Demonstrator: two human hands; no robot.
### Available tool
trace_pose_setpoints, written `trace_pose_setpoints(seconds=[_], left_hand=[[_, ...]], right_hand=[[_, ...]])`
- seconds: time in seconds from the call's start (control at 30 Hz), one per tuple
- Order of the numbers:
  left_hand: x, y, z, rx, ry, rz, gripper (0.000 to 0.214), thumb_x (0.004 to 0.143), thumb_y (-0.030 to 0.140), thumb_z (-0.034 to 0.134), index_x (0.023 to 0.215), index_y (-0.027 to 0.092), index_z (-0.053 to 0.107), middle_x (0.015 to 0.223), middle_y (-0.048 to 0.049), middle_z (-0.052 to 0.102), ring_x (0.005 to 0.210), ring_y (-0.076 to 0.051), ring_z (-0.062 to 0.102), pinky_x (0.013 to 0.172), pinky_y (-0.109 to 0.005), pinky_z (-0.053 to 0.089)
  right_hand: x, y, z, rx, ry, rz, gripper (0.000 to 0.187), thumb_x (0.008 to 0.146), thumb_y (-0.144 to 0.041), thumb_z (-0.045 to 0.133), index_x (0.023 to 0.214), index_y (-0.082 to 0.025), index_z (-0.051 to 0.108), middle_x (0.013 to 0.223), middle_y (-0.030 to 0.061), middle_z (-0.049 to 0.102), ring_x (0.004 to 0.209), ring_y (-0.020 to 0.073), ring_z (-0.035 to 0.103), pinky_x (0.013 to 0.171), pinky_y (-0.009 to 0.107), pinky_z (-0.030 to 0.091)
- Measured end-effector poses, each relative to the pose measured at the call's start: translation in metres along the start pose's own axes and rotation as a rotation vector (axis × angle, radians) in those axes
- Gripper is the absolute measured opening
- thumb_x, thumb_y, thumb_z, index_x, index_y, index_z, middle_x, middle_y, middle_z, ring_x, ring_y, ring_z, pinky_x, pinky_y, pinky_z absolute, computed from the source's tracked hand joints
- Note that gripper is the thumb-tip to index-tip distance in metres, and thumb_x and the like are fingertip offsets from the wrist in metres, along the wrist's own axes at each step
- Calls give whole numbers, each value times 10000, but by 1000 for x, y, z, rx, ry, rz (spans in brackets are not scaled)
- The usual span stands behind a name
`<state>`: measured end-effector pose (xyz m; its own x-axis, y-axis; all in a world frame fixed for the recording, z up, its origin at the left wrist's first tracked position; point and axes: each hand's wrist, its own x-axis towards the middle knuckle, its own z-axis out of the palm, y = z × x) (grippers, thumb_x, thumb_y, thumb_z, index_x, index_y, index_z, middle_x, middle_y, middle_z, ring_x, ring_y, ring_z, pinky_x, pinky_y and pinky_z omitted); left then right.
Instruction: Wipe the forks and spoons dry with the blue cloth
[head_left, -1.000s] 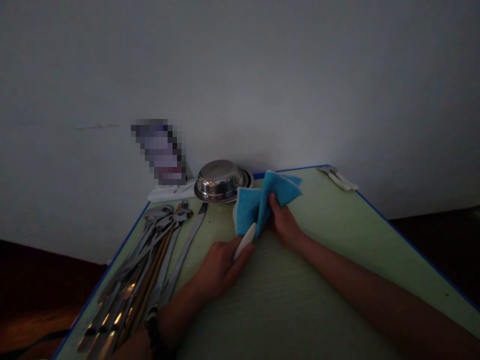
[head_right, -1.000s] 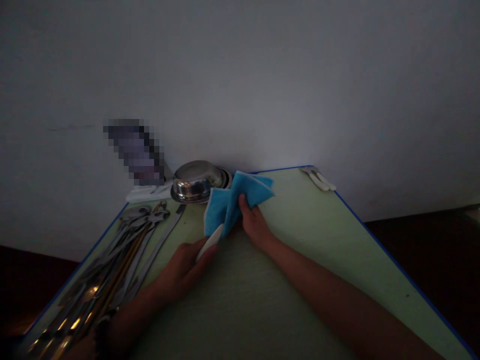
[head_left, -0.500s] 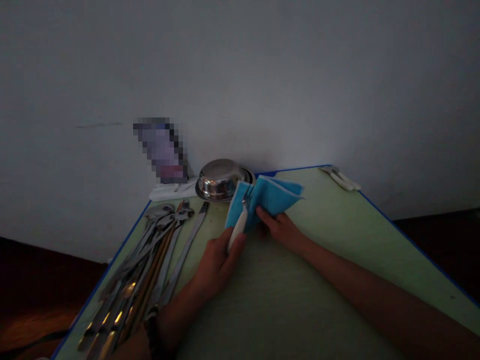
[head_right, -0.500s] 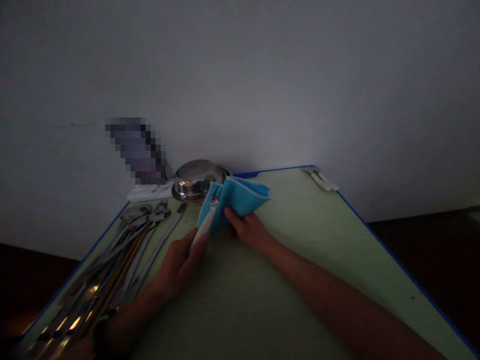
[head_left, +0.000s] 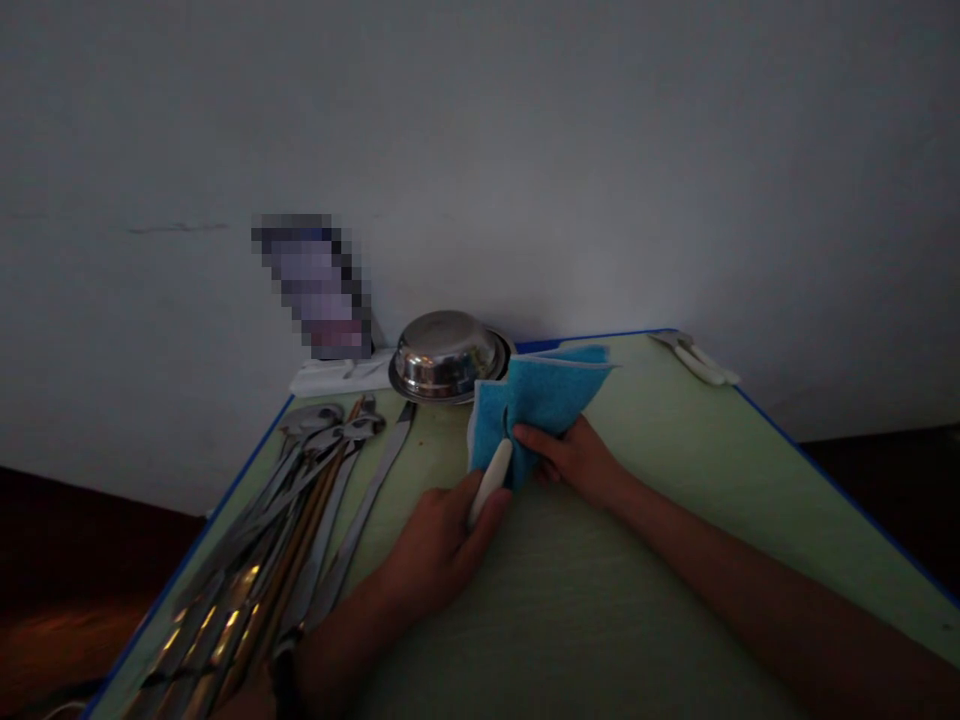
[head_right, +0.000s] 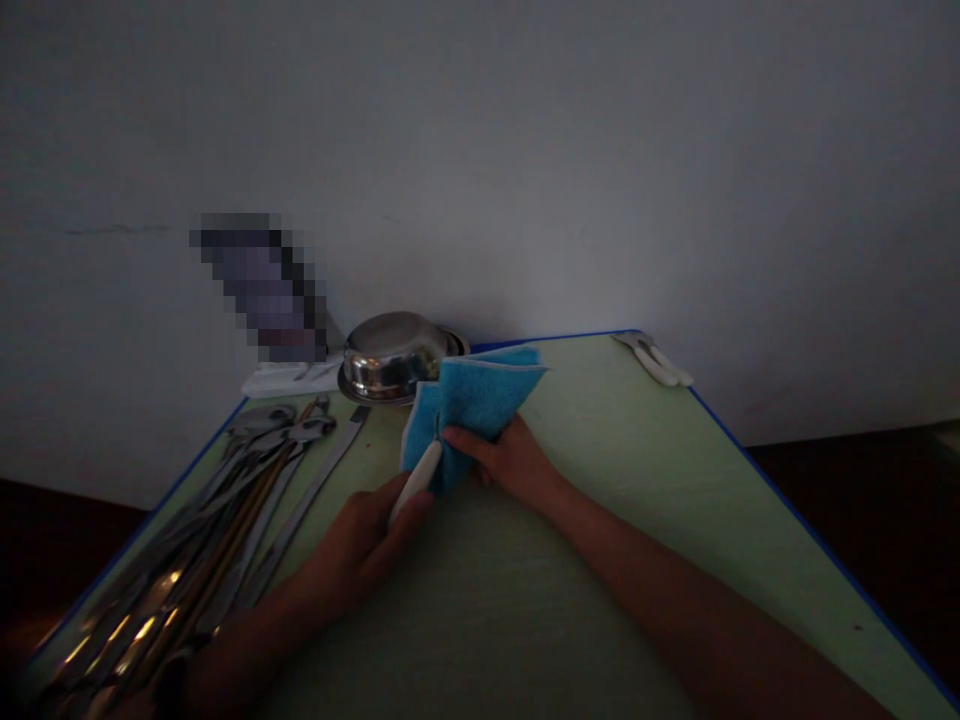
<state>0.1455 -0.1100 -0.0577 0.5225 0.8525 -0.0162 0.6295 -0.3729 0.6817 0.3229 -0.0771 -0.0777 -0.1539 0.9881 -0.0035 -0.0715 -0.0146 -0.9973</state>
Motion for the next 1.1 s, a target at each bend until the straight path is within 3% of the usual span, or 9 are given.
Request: trace_pose_setpoints(seconds=[0.33, 0.57, 0.8, 0.97, 1.1], left_hand=[[-2, -3, -2, 222, -95, 120, 296, 909, 362, 296, 793, 167, 486, 547, 11, 526, 465, -136, 525, 507, -247, 370], [-2, -1, -4, 138, -116, 145, 300, 915, 348, 295, 766, 168, 483, 541, 29, 463, 457, -117, 481, 496, -231, 346], [-2, 0, -4, 22, -133, 115, 330, 911, 358, 307, 816, 140, 536, 566, 18, 485, 481, -117, 478, 500, -230, 355], [-3, 0, -5, -14, -97, 77, 351, 917, 376, 286, 795, 146, 520, 593, 10, 513, 498, -114, 479, 501, -228, 360], [-3, 1, -4, 25, -96, 63, 356, 909, 386, 293, 764, 149, 516, 543, 24, 468, 461, -115, 456, 466, -230, 333]], right_hand=[[-2, -3, 3, 37, 42, 54, 262, 689, -437, 641, 703, -197, 536, 477, -66, 512, 397, 98, 467, 391, 227, 373], [-3, 3, 5, 13, 199, 52, 333, 704, -519, 591, 641, -199, 521, 483, -52, 532, 421, 101, 483, 416, 226, 386], [-2, 1, 6, 75, 154, 115, 446, 756, -607, 450, 551, -211, 471, 386, -37, 491, 343, 123, 473, 372, 256, 372], [-2, -1, 4, -4, 151, 40, 298, 733, -490, 567, 645, -210, 518, 486, -47, 545, 430, 115, 513, 452, 250, 414], [-2, -3, 1, -78, 59, 11, 270, 726, -417, 605, 609, -201, 493, 413, -75, 470, 389, 92, 461, 445, 236, 387]])
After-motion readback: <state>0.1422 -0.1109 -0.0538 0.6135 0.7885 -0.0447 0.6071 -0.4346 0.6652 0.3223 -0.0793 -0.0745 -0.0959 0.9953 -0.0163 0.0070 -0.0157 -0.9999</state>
